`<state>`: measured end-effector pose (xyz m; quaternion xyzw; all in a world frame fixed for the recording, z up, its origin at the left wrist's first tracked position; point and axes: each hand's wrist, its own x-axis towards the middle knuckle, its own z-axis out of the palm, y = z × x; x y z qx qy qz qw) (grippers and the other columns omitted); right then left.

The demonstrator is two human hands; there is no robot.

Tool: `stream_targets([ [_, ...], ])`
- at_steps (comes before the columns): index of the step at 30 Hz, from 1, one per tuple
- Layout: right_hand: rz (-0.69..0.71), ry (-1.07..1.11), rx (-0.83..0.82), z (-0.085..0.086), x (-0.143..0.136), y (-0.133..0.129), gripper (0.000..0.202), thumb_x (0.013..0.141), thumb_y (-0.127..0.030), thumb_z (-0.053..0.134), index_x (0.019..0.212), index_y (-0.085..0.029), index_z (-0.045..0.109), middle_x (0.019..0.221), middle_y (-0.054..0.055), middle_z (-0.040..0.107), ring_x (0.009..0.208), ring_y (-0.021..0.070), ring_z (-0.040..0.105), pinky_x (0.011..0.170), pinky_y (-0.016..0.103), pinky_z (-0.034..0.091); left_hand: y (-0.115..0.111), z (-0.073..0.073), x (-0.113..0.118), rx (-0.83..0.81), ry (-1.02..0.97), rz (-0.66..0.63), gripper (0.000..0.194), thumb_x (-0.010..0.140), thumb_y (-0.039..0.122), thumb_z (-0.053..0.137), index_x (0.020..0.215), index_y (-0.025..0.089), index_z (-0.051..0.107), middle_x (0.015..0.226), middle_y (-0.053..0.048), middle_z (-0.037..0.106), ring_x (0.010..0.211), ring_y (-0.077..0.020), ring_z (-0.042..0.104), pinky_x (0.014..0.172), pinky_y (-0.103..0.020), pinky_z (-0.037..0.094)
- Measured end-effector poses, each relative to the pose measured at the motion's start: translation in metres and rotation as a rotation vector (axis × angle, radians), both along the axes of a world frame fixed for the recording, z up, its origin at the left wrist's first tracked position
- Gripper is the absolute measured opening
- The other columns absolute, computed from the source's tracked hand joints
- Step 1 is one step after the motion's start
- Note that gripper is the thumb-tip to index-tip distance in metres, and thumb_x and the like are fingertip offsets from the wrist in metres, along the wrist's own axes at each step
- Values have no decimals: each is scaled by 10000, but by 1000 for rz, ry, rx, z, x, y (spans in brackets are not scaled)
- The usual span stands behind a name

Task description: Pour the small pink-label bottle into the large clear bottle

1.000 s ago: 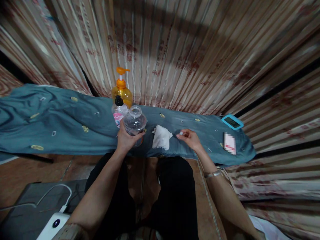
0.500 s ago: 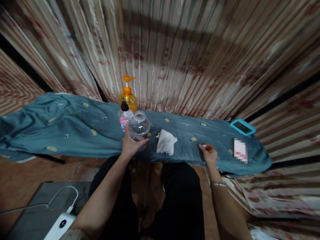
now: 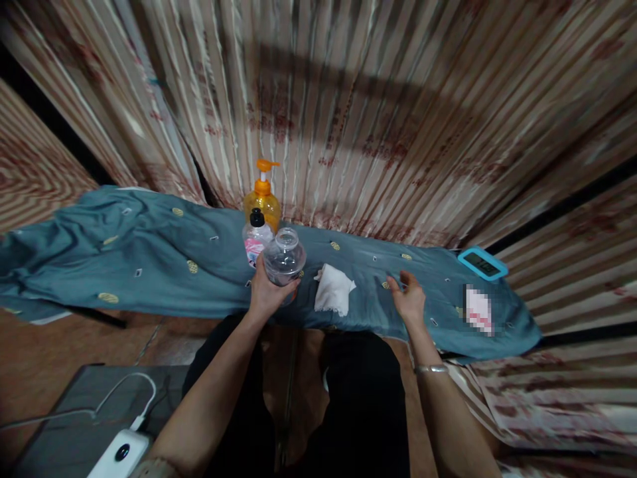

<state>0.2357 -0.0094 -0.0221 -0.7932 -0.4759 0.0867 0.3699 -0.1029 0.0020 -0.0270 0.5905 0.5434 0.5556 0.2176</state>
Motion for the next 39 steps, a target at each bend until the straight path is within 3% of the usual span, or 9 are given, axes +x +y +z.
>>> stream_targets([
  [6, 790, 91, 168, 75, -111, 77, 241, 898, -228, 681, 1112, -123, 645, 1086, 87, 669, 1019, 230, 637, 971, 465, 484, -3, 2, -2, -7, -37, -16, 938, 578, 302, 850, 1369, 185, 359, 1319, -135, 609, 1197, -294, 622, 1001, -404, 533],
  [10, 1100, 147, 79, 105, -180, 120, 329, 887, -190, 686, 1190, -106, 592, 1044, 87, 669, 951, 215, 656, 878, 409, 534, -6, 5, -4, -21, -58, -20, 920, 577, 270, 846, 1362, 198, 371, 1297, -121, 626, 1182, -289, 633, 987, -403, 542],
  [14, 1297, 81, -89, 122, -226, 139, 454, 850, -247, 751, 1236, -104, 559, 735, -4, 643, 595, 142, 600, 582, 267, 502, -7, 5, -4, -30, -78, -20, 915, 572, 251, 847, 1357, 206, 379, 1284, -117, 636, 1167, -291, 642, 969, -411, 549],
  [17, 1331, -9, -145, 128, -246, 144, 441, 804, -257, 792, 1167, -105, 593, 618, -49, 574, 498, 114, 519, 476, 217, 393, -7, 2, -3, -32, -78, -13, 935, 560, 247, 851, 1361, 204, 371, 1284, -118, 635, 1167, -291, 640, 980, -423, 543],
  [20, 1347, -62, -180, 128, -257, 147, 263, 801, -278, 796, 916, -115, 626, 576, -60, 534, 494, 105, 499, 460, 207, 345, -6, 2, -4, -45, -71, -23, 944, 560, 259, 854, 1367, 203, 367, 1281, -116, 636, 1163, -290, 641, 984, -424, 541],
  [24, 1310, -73, -187, 126, -258, 146, 315, 838, -250, 754, 655, -134, 526, 546, -59, 502, 467, 86, 436, 454, 211, 316, -7, 4, -4, -60, -56, -24, 926, 571, 265, 854, 1361, 199, 377, 1249, -110, 654, 1130, -286, 658, 942, -404, 562],
  [28, 1177, -68, -98, 126, -228, 140, 316, 857, -300, 720, 654, -137, 541, 528, -70, 410, 465, 83, 356, 455, 217, 261, -7, 5, -3, -58, -47, 0, 919, 568, 284, 858, 1351, 196, 385, 1240, -119, 660, 1123, -298, 663, 935, -416, 565],
  [33, 912, -150, 75, 121, -168, 120, 497, 808, -567, 692, 591, -158, 512, 511, -56, 358, 486, 100, 333, 475, 249, 232, -1, 7, -3, -40, -45, -11, 896, 585, 312, 844, 1345, 185, 386, 1293, -134, 630, 1173, -299, 639, 982, -416, 544],
  [39, 849, -236, 95, 114, -135, 91, 482, 797, -569, 669, 582, -167, 508, 501, -55, 362, 478, 106, 347, 497, 253, 266, 15, 5, -4, -29, -30, 39, 970, 572, 348, 857, 1382, 186, 348, 1308, -146, 619, 1179, -320, 633, 971, -437, 543],
])
